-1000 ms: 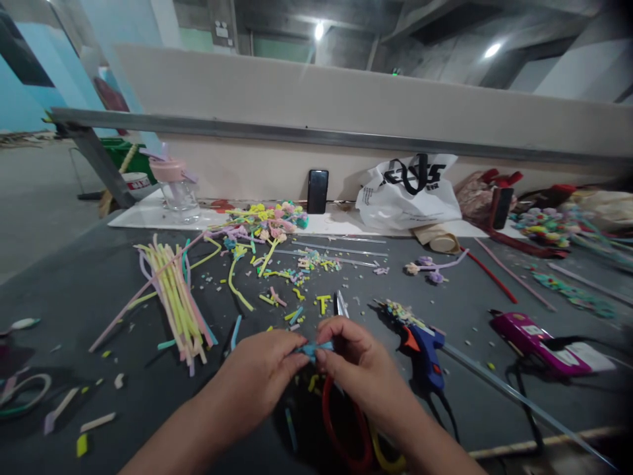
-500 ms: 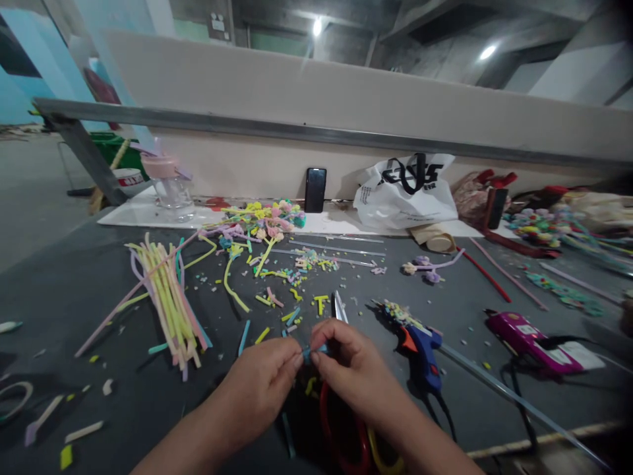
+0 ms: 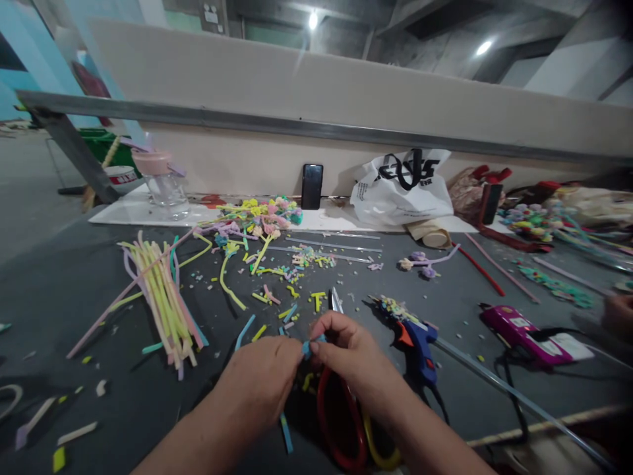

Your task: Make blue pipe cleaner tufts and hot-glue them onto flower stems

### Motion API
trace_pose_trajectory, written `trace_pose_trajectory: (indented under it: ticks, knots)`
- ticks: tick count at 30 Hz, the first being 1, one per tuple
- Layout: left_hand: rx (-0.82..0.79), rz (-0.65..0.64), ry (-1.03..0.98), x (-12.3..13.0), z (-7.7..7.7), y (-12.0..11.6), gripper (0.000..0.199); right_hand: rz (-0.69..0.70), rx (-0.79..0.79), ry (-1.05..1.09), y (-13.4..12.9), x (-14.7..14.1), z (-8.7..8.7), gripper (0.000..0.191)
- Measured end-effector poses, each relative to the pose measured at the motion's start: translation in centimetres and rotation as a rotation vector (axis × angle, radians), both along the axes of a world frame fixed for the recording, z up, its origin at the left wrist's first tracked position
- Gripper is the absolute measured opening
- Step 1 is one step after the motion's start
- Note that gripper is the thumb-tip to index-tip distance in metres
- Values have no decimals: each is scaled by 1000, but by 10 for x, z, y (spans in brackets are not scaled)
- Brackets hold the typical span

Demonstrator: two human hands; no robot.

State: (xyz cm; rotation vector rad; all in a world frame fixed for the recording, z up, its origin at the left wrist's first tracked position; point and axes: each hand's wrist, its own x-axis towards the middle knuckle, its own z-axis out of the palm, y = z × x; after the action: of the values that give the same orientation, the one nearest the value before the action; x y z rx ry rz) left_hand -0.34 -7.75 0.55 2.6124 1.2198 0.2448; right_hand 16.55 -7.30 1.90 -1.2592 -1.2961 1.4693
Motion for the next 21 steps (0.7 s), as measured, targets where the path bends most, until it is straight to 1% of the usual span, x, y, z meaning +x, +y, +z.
trace_pose_trajectory:
  ticks: [2, 4, 8, 10, 12, 15, 18, 21]
  knots:
    - [-7, -33, -42, -1, -3, 0, 31, -7, -18, 43, 0, 0, -2, 11]
    - [-76, -34, -125, -2, -3, 1, 32, -1, -34, 73, -1, 1, -3, 12]
    - [-308, 56, -353, -4, 7, 5, 33, 87, -48, 161, -3, 3, 1, 19]
    - [-425, 90, -444, -5, 13, 6, 33, 138, -32, 189, -4, 5, 6, 27]
    - [-535, 113, -506, -5, 18, 5, 32, 165, 3, 184, -5, 6, 12, 28]
    - [-674, 119, -579, -5, 23, 4, 32, 158, 95, 104, -6, 7, 16, 18]
    - [-832, 107, -654, -4, 26, 4, 34, 148, 159, -25, -6, 8, 16, 9]
    - [-1003, 178, -724, -3, 28, 3, 37, 156, 233, -150, -6, 10, 15, 7]
